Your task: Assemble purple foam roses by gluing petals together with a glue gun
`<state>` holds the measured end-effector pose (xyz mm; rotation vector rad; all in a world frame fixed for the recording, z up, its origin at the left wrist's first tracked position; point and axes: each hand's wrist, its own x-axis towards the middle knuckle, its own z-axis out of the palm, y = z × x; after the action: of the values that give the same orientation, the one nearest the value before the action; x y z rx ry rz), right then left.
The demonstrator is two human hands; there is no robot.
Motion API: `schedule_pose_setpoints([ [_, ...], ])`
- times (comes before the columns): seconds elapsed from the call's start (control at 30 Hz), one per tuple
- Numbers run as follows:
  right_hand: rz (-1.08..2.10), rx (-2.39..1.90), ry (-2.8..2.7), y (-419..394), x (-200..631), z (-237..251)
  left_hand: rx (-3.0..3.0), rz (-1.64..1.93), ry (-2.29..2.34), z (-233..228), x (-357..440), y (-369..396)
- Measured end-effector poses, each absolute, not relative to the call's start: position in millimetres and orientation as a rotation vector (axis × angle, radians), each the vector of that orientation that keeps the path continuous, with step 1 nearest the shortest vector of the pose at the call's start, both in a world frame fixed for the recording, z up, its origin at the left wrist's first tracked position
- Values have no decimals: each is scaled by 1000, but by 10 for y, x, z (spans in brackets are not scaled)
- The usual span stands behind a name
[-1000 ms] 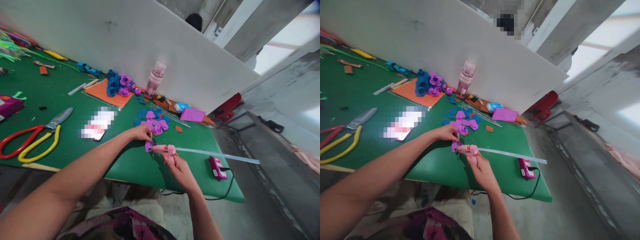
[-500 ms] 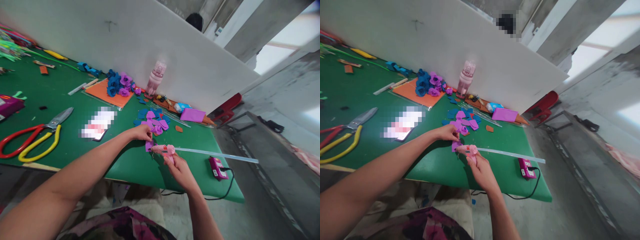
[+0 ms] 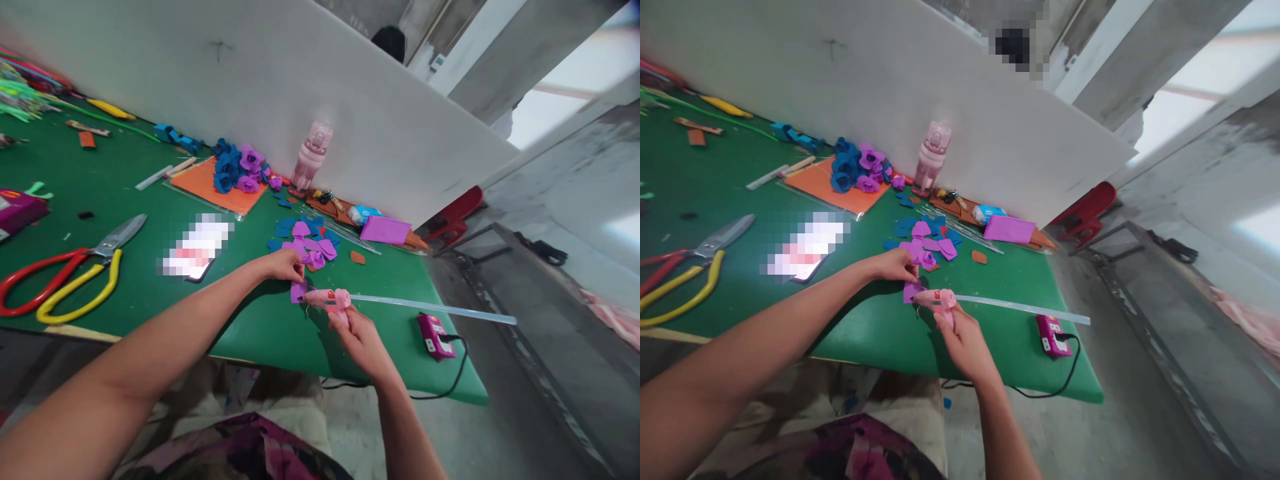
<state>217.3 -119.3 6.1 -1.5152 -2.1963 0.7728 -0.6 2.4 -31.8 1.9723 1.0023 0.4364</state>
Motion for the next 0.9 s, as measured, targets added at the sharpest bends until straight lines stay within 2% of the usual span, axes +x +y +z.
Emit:
schedule_pose_setpoints([
  [0.9,718,-1524,-2135,-1181,2251,109,1983,400,1013,-272,-3,12],
])
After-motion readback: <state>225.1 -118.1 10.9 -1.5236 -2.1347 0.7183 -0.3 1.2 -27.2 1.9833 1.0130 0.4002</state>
